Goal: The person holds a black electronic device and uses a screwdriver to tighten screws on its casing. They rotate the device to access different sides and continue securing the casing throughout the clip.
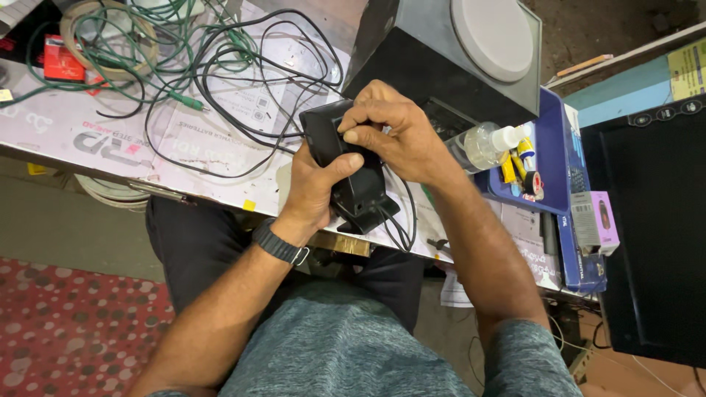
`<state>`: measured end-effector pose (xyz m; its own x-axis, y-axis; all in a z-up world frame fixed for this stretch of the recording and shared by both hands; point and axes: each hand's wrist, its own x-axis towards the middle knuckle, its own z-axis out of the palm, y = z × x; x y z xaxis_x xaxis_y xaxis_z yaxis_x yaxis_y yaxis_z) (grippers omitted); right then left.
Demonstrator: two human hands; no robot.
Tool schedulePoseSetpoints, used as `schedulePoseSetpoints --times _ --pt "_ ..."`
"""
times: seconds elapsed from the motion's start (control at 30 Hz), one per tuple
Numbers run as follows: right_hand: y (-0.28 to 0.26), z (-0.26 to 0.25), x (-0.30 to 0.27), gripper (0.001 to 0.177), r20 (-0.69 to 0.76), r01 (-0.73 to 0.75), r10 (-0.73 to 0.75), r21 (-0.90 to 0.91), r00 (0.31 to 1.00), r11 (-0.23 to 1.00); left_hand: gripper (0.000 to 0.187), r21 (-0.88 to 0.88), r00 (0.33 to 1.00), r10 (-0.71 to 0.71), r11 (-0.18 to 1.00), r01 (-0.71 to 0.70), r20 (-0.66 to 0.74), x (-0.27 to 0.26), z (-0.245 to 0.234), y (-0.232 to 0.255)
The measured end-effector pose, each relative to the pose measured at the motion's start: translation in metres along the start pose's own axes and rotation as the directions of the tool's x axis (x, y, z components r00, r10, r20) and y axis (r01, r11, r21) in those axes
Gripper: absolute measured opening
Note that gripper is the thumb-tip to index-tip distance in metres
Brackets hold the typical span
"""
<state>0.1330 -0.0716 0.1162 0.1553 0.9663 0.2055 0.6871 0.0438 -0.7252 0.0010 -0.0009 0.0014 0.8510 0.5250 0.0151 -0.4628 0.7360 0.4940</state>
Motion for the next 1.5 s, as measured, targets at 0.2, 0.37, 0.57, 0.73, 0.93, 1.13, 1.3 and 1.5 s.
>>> schedulePoseSetpoints --times 0.2,0.37,0.57,0.73,0.93,1.13,1.3,1.5 --pt "0.002 -0.003 0.008 0.010 0.015 -0.066 0.068 -0.094 0.998 0.993 0.063 -0.019 0.999 -0.037 0.999 0.036 -0.023 0.002 -0.004 -0.002" --pt "-0.005 -0.002 0.011 0.016 -0.040 -0.092 0.090 -0.061 0.995 0.994 0.058 -0.053 0.997 -0.066 0.996 0.065 -0.029 0.002 -0.004 -0.002" --pt "-0.031 -0.028 -0.025 0.016 -0.145 -0.067 0.032 -0.244 0.989 0.968 0.047 -0.107 0.992 -0.115 0.987 0.120 0.047 0.003 0.001 0.008" --pt "-0.045 -0.068 -0.103 0.017 -0.040 -0.189 0.195 -0.500 0.980 0.845 0.053 -0.120 0.982 -0.108 0.985 0.127 0.153 0.003 -0.005 0.007" --pt "-0.001 -0.042 -0.157 0.029 -0.114 -0.438 0.549 -0.742 0.828 0.508 0.063 -0.086 0.986 -0.123 0.987 0.133 0.110 0.000 -0.001 0.008" --pt "0.025 -0.007 -0.166 0.016 -0.308 -0.443 0.333 -0.752 0.891 0.489 0.063 -0.041 0.979 -0.126 0.990 0.134 0.161 0.000 0.001 0.006" --pt "-0.022 -0.039 -0.178 0.029 -0.369 -0.579 0.449 -0.445 0.814 0.683 0.058 -0.016 0.984 -0.142 0.989 0.144 0.107 0.000 0.004 0.012" --pt "-0.001 -0.038 -0.188 0.027 -0.430 -0.509 0.371 -0.267 0.823 0.818 0.057 0.009 0.981 -0.130 0.991 0.131 0.143 -0.001 0.002 0.007"
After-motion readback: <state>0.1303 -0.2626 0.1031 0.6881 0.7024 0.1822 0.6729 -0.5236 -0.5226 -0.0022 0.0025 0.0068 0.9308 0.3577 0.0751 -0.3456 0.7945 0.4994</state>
